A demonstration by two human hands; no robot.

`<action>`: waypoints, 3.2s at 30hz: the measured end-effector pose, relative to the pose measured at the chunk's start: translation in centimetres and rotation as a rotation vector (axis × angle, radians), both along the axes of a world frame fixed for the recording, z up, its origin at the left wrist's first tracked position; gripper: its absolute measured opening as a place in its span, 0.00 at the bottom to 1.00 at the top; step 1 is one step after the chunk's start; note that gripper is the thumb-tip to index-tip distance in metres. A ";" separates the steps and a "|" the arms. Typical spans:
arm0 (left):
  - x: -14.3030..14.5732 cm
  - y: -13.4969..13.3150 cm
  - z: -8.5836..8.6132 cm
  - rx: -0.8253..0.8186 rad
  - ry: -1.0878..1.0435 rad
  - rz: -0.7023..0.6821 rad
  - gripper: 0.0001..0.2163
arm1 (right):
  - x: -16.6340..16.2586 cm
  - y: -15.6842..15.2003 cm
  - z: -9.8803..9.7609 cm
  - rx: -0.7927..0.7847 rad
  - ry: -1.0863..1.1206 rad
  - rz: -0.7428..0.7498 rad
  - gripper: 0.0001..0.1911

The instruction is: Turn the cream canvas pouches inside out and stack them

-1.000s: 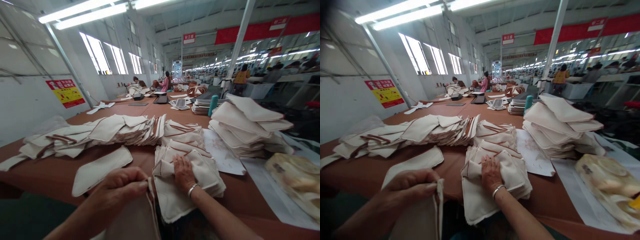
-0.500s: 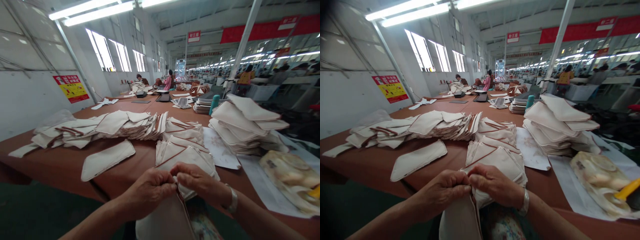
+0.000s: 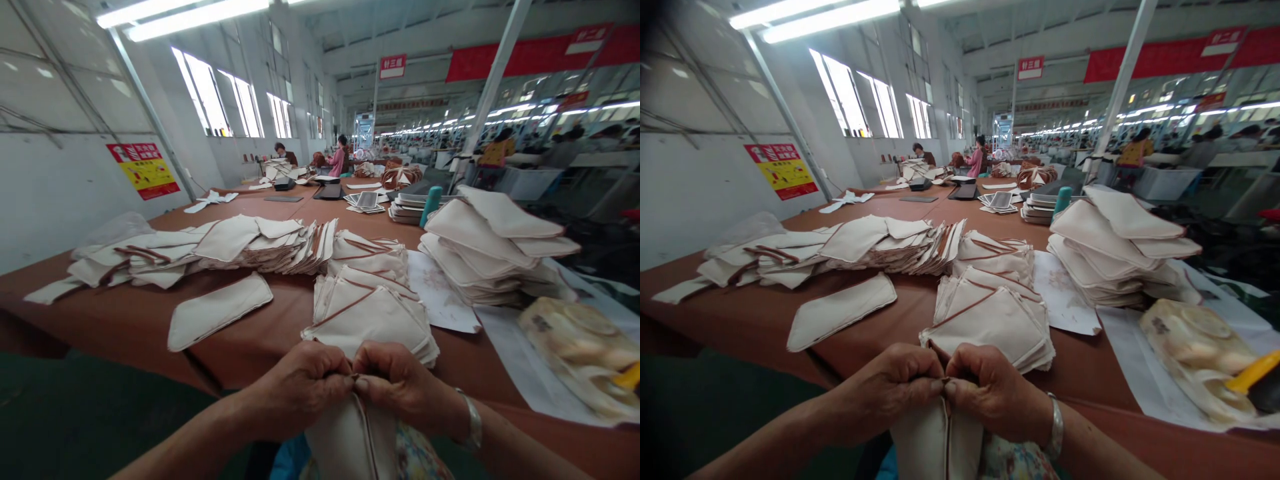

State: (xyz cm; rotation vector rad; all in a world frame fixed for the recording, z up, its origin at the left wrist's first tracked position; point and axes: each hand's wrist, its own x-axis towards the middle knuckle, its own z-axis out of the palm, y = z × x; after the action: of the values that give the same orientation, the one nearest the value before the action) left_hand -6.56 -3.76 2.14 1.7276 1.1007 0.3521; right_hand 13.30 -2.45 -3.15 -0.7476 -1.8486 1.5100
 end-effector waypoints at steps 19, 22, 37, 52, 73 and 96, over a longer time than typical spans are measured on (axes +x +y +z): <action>-0.9 0.8 -2.0 -0.520 -0.371 0.161 0.22 | 0.5 -0.2 -0.3 0.782 -0.161 -0.041 0.09; -1.0 1.0 -2.2 -0.507 -0.311 0.137 0.21 | 0.9 -0.3 -0.9 0.876 -0.220 -0.013 0.09; -2.6 1.0 -0.5 -0.292 -0.176 -0.175 0.19 | 1.7 0.3 0.9 -0.241 -0.031 0.216 0.23; -1.2 1.0 0.6 -0.050 -0.121 -0.216 0.18 | 1.8 0.7 2.5 -0.177 0.068 0.330 0.15; -1.2 1.1 1.3 0.009 0.012 -0.338 0.17 | 0.6 0.1 1.8 0.153 0.009 0.184 0.18; -7.2 2.8 2.0 -0.428 -0.134 -0.238 0.20 | 3.6 3.4 2.5 0.173 -0.110 0.130 0.17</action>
State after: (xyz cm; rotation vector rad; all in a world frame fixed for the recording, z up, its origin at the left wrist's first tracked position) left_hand -13.74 -0.92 4.12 1.4096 0.7930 0.0728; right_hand 16.94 0.97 -0.60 -0.6501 -2.1157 1.3891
